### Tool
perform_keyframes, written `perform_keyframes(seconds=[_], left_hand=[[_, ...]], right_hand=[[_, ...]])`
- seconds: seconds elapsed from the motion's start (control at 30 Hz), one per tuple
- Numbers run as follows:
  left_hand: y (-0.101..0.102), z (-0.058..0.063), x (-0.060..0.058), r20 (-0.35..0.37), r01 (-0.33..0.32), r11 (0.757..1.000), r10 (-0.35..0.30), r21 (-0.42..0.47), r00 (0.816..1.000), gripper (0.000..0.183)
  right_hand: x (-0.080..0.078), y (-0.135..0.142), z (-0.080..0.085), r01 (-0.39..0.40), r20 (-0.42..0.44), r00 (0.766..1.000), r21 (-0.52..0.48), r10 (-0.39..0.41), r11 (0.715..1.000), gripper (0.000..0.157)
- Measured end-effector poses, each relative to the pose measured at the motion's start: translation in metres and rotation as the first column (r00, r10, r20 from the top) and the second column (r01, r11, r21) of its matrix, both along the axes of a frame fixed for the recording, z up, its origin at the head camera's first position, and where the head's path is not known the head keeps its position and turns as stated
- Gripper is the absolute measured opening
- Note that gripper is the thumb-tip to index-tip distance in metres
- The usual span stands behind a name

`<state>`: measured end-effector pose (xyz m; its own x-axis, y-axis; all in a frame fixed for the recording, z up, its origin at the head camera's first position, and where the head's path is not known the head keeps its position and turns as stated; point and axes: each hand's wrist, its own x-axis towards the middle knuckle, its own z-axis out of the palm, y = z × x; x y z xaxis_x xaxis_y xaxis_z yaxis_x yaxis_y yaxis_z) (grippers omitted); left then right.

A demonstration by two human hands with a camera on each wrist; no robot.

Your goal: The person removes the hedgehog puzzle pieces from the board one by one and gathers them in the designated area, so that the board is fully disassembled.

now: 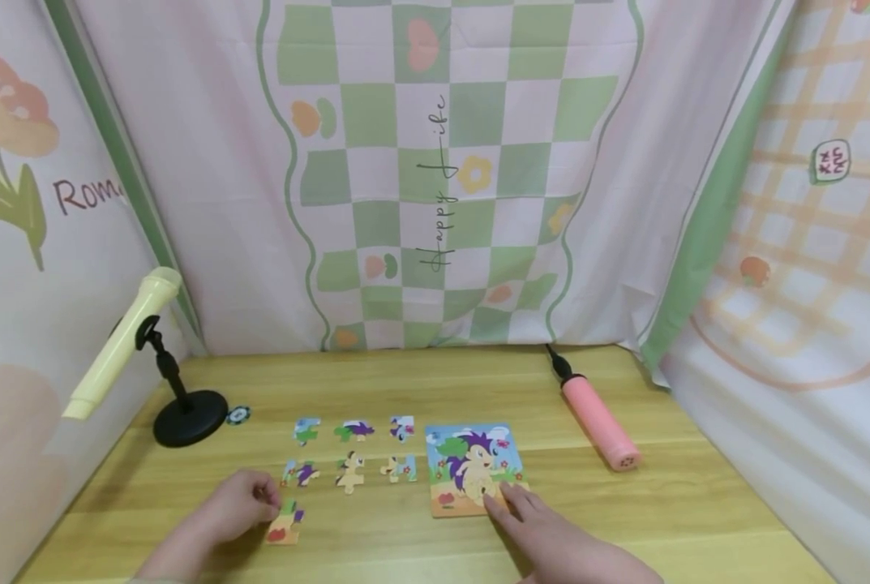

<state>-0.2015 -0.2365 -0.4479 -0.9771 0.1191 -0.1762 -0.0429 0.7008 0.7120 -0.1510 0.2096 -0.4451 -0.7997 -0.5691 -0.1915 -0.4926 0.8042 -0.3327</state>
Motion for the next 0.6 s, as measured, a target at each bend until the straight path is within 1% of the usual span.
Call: perform_keyframes(seconds=[0.07,0.13,0.23,0.3,0.4,0.5,0.6], left_hand=[[0.003,0.002,-0.002,0.017,-0.017,1.000,0.017,-0.005,1.000,0.016],[0.006,0.006,-0.005,0.012,-0.017,1.000,0.017,0.002,1.000,0.016],[0.015,0.017,-0.011,-0.007,0.000,1.000,0.000,0.025,1.000,0.014],[0.024,0.026,-0.017,-0.028,0.016,1.000,-0.015,0.014,0.999,0.013],[0.043,0.038,-0.026,-0.048,0.026,1.000,-0.027,-0.016,0.999,0.013],[0.065,0.047,-0.034,-0.077,0.068,0.997,-0.070,-0.021,0.995,0.014],[0.090,0.056,-0.041,-0.116,0.146,0.989,-0.146,-0.011,0.982,0.014]], right_hand=[[0.000,0.000,0.000,-0.002,-0.002,1.000,0.001,0.002,1.000,0.108],[0.000,0.001,0.000,-0.001,-0.004,1.000,0.002,0.001,1.000,0.108],[0.000,0.001,-0.002,0.004,-0.004,1.000,-0.003,-0.004,1.000,0.108],[0.000,0.001,-0.002,0.009,-0.003,1.000,-0.004,-0.009,1.000,0.109],[0.001,0.001,-0.002,0.003,-0.014,1.000,-0.009,-0.004,1.000,0.110],[0.002,0.001,-0.001,0.003,-0.018,1.000,-0.008,-0.003,1.000,0.109],[0.002,0.001,0.000,0.014,-0.014,1.000,-0.014,-0.014,1.000,0.108]])
